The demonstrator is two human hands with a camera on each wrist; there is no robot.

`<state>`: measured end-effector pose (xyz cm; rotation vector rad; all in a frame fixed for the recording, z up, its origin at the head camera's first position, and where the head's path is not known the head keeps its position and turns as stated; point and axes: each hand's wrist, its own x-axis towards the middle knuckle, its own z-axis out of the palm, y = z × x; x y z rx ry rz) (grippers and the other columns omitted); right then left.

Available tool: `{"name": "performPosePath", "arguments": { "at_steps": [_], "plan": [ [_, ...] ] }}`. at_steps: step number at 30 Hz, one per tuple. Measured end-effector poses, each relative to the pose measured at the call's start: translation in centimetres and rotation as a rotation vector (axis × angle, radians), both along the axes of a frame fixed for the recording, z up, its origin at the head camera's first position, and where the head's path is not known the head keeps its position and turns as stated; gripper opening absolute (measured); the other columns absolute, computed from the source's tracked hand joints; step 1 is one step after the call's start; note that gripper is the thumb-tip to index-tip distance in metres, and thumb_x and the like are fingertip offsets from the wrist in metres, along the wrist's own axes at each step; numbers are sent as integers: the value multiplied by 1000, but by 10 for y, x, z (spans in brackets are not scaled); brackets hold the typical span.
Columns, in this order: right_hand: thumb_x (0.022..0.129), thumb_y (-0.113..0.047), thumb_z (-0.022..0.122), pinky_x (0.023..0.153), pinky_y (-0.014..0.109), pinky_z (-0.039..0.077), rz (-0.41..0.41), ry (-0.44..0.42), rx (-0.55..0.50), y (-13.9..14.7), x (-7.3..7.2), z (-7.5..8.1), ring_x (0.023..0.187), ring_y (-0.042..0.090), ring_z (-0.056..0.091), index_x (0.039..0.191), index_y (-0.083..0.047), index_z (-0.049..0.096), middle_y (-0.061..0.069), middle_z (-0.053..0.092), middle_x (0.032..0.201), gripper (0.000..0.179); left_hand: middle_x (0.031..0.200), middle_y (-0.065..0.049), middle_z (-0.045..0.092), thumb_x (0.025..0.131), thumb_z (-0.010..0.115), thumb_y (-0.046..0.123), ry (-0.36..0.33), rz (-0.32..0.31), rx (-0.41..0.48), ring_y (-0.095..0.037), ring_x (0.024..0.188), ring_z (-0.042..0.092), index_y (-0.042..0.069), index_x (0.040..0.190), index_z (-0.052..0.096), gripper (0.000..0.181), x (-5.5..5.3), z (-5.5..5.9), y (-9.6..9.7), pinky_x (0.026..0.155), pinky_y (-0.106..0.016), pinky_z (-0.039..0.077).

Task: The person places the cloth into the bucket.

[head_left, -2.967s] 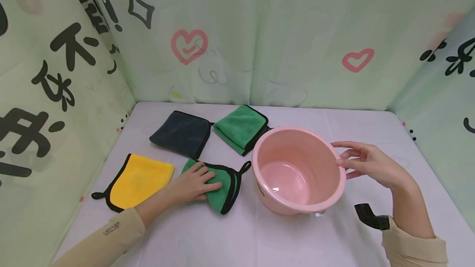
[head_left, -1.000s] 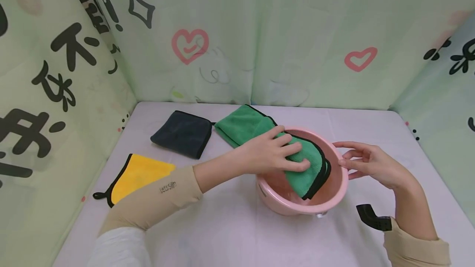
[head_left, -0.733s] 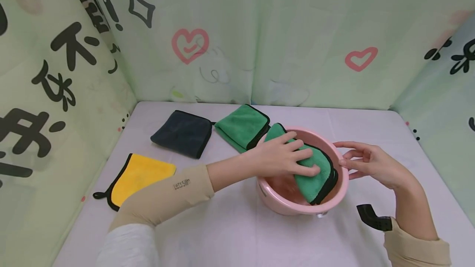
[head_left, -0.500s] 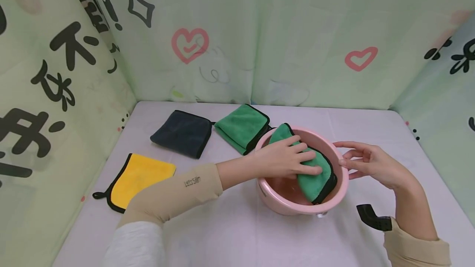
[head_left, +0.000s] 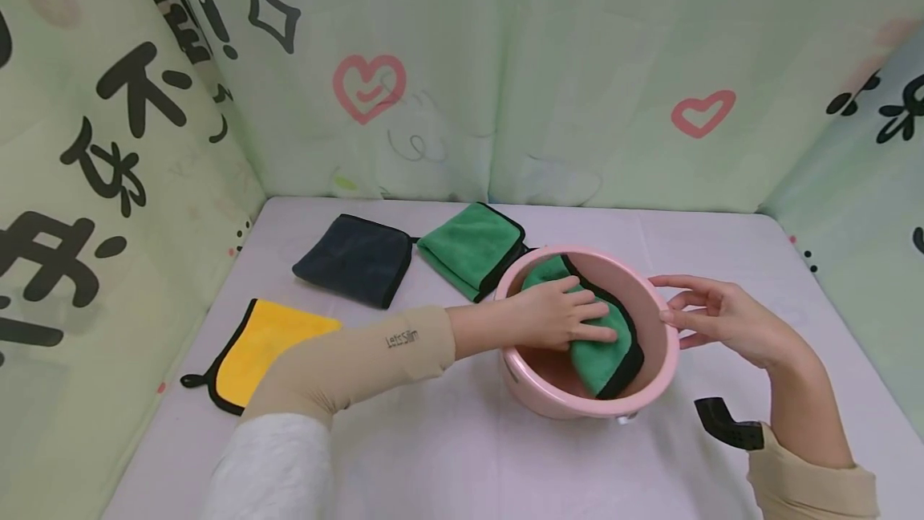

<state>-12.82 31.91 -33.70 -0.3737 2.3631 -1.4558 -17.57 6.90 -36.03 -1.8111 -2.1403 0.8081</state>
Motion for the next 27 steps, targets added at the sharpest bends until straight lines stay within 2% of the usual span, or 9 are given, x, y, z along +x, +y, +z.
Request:
{"name": "performPosePath", "arguments": {
  "at_steps": [5,9,15,18,27],
  "plan": [
    [89,-4,57,64,38,54,12,3,-11,1,-2,1,75,18,65,128,-9,46,6,60,86,42,142,6,26,97,26,47,-28,36,-153,-11,124,31,36,143,11,50,-2,-1,10,99,-28,28],
    [88,-2,56,64,38,54,15,2,-21,0,-2,0,75,18,65,127,-13,48,6,60,86,41,144,6,21,96,27,47,-45,65,-237,-12,125,29,36,143,5,54,-3,-2,16,98,-28,29],
    [89,-8,57,64,37,54,-4,3,43,-1,-2,2,76,18,64,129,-5,43,7,60,87,43,146,6,17,96,28,50,-27,102,-306,-12,126,29,36,144,0,57,-4,-6,23,95,-27,31],
    [89,-10,57,65,37,54,-9,-1,61,-1,-2,4,76,19,64,130,-1,41,7,60,87,45,149,6,13,95,27,52,-29,125,-342,-12,130,26,37,144,-3,59,-5,-8,28,98,-28,30],
    [89,-8,57,65,38,54,0,-10,22,-1,0,2,75,18,64,129,-5,44,6,60,86,42,152,10,2,94,28,53,-84,222,-443,-10,136,16,44,141,-11,62,0,-12,38,108,-31,19]
  ]
}}
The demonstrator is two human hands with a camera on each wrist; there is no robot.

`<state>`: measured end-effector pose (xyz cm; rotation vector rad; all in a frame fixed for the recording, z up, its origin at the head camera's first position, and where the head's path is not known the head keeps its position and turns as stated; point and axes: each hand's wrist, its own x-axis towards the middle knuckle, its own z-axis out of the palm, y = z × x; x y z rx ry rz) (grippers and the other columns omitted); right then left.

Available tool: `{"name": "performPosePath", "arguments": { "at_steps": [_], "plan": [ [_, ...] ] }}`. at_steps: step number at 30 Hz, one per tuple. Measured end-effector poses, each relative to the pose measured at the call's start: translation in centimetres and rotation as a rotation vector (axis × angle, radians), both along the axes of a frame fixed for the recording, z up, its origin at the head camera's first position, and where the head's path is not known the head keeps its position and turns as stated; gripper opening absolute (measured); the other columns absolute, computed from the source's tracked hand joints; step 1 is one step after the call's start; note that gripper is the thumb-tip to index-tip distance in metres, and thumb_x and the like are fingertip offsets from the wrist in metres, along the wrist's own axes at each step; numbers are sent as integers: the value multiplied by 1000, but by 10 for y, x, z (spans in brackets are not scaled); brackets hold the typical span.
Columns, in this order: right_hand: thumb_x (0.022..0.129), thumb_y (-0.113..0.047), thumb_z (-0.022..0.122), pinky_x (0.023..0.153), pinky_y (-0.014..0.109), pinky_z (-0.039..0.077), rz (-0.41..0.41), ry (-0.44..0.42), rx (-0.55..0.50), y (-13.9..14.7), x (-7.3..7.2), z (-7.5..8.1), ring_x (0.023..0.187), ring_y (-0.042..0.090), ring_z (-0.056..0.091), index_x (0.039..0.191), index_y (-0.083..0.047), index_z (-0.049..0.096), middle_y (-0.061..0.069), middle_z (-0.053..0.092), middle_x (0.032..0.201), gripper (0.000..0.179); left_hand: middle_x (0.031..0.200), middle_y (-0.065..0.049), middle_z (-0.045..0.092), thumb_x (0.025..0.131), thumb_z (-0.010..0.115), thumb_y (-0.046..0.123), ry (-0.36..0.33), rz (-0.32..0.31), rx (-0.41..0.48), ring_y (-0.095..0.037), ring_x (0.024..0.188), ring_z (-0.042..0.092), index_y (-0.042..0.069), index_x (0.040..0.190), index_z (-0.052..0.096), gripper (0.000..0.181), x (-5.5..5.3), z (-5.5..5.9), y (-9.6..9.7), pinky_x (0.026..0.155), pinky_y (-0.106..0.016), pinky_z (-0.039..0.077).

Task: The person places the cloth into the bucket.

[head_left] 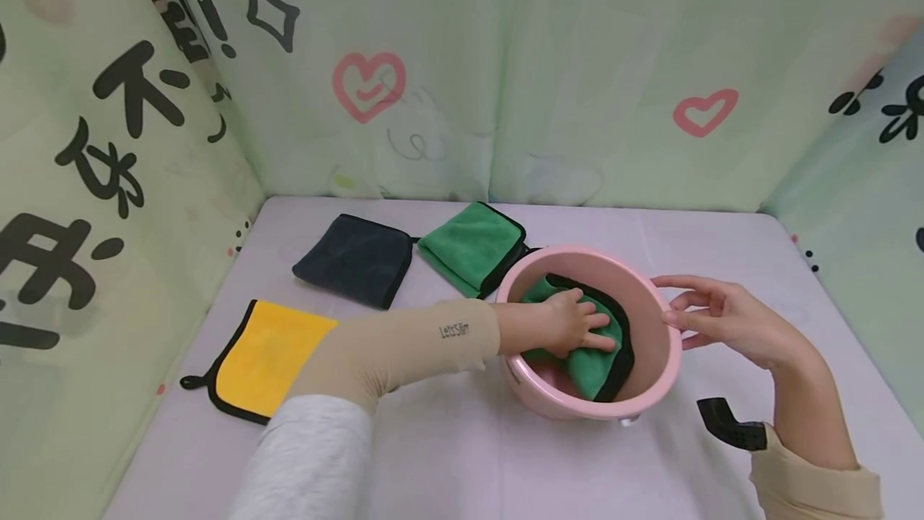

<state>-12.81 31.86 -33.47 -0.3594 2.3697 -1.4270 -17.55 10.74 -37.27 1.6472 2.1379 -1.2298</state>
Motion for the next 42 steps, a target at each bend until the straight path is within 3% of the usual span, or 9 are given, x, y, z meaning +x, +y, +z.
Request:
{"name": "performPosePath", "arguments": {
  "at_steps": [11,16,20,23,27,30,34,37,42],
  "plan": [
    [90,-6,56,65,39,54,8,-8,-30,0,0,-1,75,17,64,128,-9,45,4,60,85,40,152,10,1,89,31,62,6,28,-24,-10,134,17,44,140,-13,70,3,-1,-1,106,-29,22],
    [90,-4,55,64,38,54,16,5,-41,0,0,-3,75,17,64,127,-14,48,5,61,85,39,149,9,9,87,34,63,-24,14,42,-9,131,23,42,139,-4,67,-1,-2,-2,103,-29,26],
    [90,-5,55,65,39,54,13,6,-33,1,0,-2,75,18,65,128,-11,46,4,61,85,40,147,8,16,87,35,62,-67,24,111,-9,128,28,40,140,2,66,-3,1,-4,101,-29,29],
    [90,-6,56,65,39,54,11,7,-30,1,0,-2,75,18,65,129,-7,45,4,61,85,41,145,6,21,88,36,61,-98,25,183,-10,126,32,38,142,6,66,-2,10,-8,99,-29,32],
    [90,-6,56,65,39,54,13,10,-28,0,1,-2,75,18,65,129,-6,44,5,61,85,41,139,4,29,88,41,59,-164,29,344,-12,121,37,34,143,14,66,-3,25,-18,94,-29,36],
    [90,-7,55,65,39,54,12,7,-24,0,1,-2,76,19,65,129,-5,43,6,61,86,41,135,3,33,89,41,57,-167,26,465,-13,119,39,31,142,19,62,-3,35,-29,93,-30,36],
    [90,-7,55,65,39,54,10,6,-25,1,1,-2,76,19,65,130,-3,42,5,61,86,42,130,3,39,92,40,52,-65,-10,631,-15,116,40,30,140,28,54,-1,45,-52,93,-33,35],
    [90,-6,55,65,39,54,15,8,-32,2,1,-2,75,18,65,130,-4,43,5,61,86,42,127,3,41,92,40,49,8,-4,758,-15,112,41,30,138,34,50,2,48,-76,91,-34,34],
    [89,-5,56,65,39,54,19,17,-38,2,1,-4,75,18,65,130,-8,45,4,61,87,42,134,1,38,91,41,48,57,91,902,-17,115,38,30,134,39,47,10,49,-120,98,-40,28]
  ]
}}
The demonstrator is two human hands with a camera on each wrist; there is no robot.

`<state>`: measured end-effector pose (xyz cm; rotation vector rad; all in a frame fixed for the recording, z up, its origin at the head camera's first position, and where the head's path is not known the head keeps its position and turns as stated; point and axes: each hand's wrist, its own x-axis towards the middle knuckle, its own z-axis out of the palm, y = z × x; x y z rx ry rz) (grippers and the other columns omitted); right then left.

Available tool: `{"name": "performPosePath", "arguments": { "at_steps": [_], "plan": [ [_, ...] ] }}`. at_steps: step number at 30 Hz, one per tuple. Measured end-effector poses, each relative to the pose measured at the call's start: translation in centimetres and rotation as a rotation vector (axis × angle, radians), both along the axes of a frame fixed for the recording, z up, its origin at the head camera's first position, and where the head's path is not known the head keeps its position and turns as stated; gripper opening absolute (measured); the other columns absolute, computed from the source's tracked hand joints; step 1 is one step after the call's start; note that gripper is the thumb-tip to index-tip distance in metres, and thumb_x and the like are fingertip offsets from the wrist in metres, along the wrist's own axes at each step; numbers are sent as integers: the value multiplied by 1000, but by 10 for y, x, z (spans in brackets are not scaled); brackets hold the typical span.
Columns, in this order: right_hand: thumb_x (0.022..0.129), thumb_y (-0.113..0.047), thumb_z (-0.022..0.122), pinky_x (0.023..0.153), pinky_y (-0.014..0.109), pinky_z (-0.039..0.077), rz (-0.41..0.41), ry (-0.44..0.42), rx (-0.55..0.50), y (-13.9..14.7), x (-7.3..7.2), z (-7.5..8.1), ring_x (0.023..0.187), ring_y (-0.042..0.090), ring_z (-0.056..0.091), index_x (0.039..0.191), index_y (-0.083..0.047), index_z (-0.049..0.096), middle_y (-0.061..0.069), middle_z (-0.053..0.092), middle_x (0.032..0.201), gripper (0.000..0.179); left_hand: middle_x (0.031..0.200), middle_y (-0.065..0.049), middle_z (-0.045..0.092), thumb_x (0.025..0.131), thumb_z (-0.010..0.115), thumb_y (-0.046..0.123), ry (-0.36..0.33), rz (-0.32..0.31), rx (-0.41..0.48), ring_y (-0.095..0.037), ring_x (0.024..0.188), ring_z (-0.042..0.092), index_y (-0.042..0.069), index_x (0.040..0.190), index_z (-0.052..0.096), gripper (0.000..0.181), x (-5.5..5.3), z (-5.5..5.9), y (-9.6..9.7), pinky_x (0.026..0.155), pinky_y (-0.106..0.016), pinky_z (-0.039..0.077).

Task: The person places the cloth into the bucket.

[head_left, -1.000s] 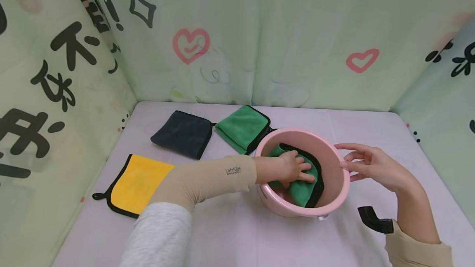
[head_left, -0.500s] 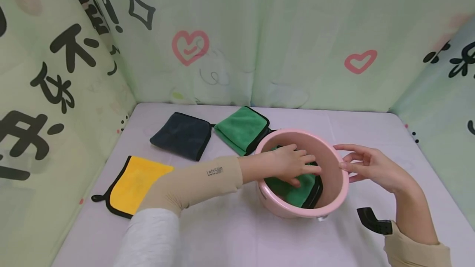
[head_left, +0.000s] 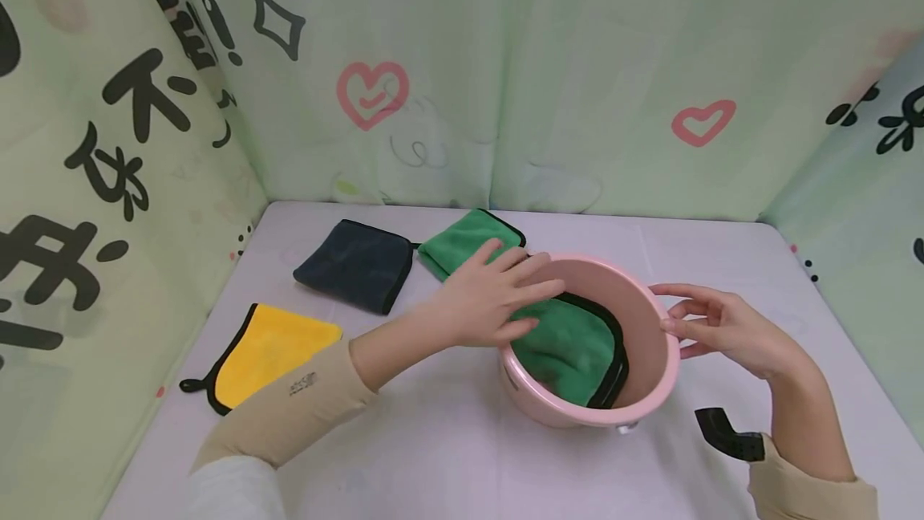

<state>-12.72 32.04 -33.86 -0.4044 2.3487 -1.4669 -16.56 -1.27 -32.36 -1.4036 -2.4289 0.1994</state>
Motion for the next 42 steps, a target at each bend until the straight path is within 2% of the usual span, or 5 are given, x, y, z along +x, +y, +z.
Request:
{"name": "performPosePath", "arguments": {
  "at_steps": [8,15,22,32,42],
  "plan": [
    [89,-5,56,64,37,54,-8,1,22,0,2,-2,74,18,65,130,-8,45,5,60,87,43,136,-6,41,87,49,46,10,165,98,-24,119,37,26,131,47,48,8,-15,-77,99,-46,27],
    [90,-6,56,65,38,54,-1,0,12,-1,3,-1,74,18,64,130,-5,43,5,60,86,43,133,-12,42,80,59,43,14,254,183,-29,116,38,20,128,51,54,12,-36,-136,99,-49,26],
    [90,-6,56,65,38,54,-9,-7,17,0,2,-1,74,19,65,130,-7,43,5,60,86,42,140,-12,31,75,66,44,-168,392,149,-31,123,30,22,133,41,67,21,-52,-185,103,-54,18],
    [90,-6,56,65,38,54,2,10,23,0,1,-1,75,18,65,132,-1,40,5,60,88,45,141,-15,24,69,73,43,-321,540,144,-36,124,26,18,135,36,79,38,-78,-230,101,-55,16],
    [90,-6,56,64,37,54,-6,11,36,-1,1,0,74,17,65,131,-3,41,5,60,88,44,145,-17,17,64,76,48,-507,631,159,-41,127,20,22,139,27,93,51,-96,-248,98,-61,15]
  ]
}}
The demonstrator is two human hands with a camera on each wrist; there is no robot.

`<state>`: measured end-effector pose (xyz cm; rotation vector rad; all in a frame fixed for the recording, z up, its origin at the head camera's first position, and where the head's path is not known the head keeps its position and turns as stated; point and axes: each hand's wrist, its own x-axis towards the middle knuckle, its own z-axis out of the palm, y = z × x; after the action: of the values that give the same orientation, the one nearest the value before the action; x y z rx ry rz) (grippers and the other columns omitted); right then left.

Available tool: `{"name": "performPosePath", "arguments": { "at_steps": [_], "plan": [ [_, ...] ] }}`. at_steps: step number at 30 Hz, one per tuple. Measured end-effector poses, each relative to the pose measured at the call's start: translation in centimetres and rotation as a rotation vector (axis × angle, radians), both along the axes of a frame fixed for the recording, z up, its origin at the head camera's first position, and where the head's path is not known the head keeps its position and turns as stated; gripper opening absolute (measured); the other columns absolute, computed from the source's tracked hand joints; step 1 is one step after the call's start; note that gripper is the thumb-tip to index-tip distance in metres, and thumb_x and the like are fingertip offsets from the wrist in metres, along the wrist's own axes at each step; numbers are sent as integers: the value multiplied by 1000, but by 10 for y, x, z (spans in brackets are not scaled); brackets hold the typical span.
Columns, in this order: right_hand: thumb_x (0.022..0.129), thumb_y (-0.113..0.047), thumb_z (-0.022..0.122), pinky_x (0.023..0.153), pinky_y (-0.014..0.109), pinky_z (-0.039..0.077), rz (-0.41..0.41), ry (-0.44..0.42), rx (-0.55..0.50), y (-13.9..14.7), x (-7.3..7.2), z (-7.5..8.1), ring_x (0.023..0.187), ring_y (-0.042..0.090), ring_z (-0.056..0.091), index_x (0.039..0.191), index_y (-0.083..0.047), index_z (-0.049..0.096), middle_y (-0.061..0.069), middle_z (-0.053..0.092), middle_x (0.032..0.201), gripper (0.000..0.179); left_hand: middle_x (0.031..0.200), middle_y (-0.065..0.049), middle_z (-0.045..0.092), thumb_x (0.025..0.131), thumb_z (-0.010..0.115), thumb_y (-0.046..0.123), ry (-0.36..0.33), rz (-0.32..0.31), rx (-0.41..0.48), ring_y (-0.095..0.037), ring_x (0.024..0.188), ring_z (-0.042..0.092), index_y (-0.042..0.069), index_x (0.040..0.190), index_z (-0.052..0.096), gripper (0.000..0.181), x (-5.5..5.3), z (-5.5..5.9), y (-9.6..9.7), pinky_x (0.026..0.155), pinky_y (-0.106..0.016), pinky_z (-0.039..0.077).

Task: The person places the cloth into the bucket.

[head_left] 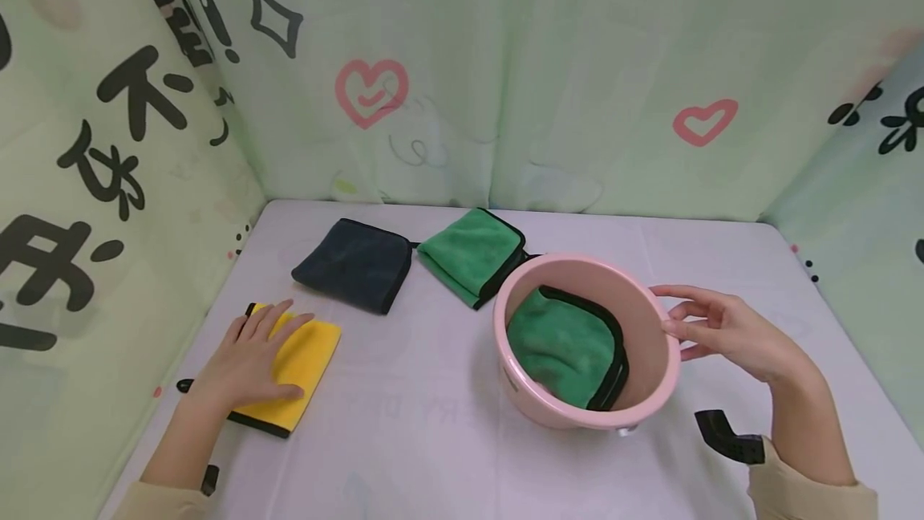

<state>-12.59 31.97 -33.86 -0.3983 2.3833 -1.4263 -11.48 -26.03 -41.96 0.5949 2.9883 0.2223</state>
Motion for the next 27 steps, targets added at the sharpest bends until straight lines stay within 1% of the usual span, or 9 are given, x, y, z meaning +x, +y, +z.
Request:
{"name": "performPosePath", "arguments": {
  "at_steps": [5,8,11,16,22,25,27],
  "plan": [
    [90,-6,56,64,38,54,5,0,-7,0,-1,0,74,18,65,131,-3,41,5,60,88,44,144,-19,16,63,76,48,-76,37,22,-43,127,18,22,140,25,96,3,-7,-7,97,-63,13],
    [89,-6,56,64,38,54,1,-5,-13,0,-2,-1,74,18,65,130,-5,43,4,60,88,43,144,-21,16,62,76,48,-124,69,27,-45,127,16,19,139,26,96,5,-9,-13,97,-63,11],
    [90,-4,55,63,37,54,10,-1,-21,0,-2,-2,74,18,65,131,-8,44,5,60,88,43,142,-24,16,62,76,49,-151,92,44,-47,126,16,17,138,27,96,6,-11,-18,97,-65,9],
    [89,-6,56,64,37,54,-4,-7,-13,1,-1,-1,74,18,65,131,-6,44,4,60,88,43,140,-25,19,61,76,52,-169,124,54,-48,123,19,15,137,30,96,10,-14,-27,96,-65,11],
    [90,-7,56,65,38,54,-3,-12,-13,1,-1,0,74,18,65,131,-3,41,4,60,88,44,138,-27,20,63,73,55,-196,142,72,-51,119,23,14,137,31,94,12,-20,-31,95,-64,13],
    [90,-7,56,64,38,54,-5,-10,-14,1,-1,0,74,19,65,131,-4,42,5,61,88,44,138,-27,21,64,72,52,-184,144,70,-50,120,24,14,135,34,90,12,-23,-31,96,-63,13],
    [89,-7,56,64,38,54,-8,-9,-15,1,-1,-1,74,18,65,130,-6,44,4,61,88,43,137,-26,23,64,72,49,-164,144,62,-49,120,24,14,134,36,87,12,-26,-30,96,-62,13]
  ]
}}
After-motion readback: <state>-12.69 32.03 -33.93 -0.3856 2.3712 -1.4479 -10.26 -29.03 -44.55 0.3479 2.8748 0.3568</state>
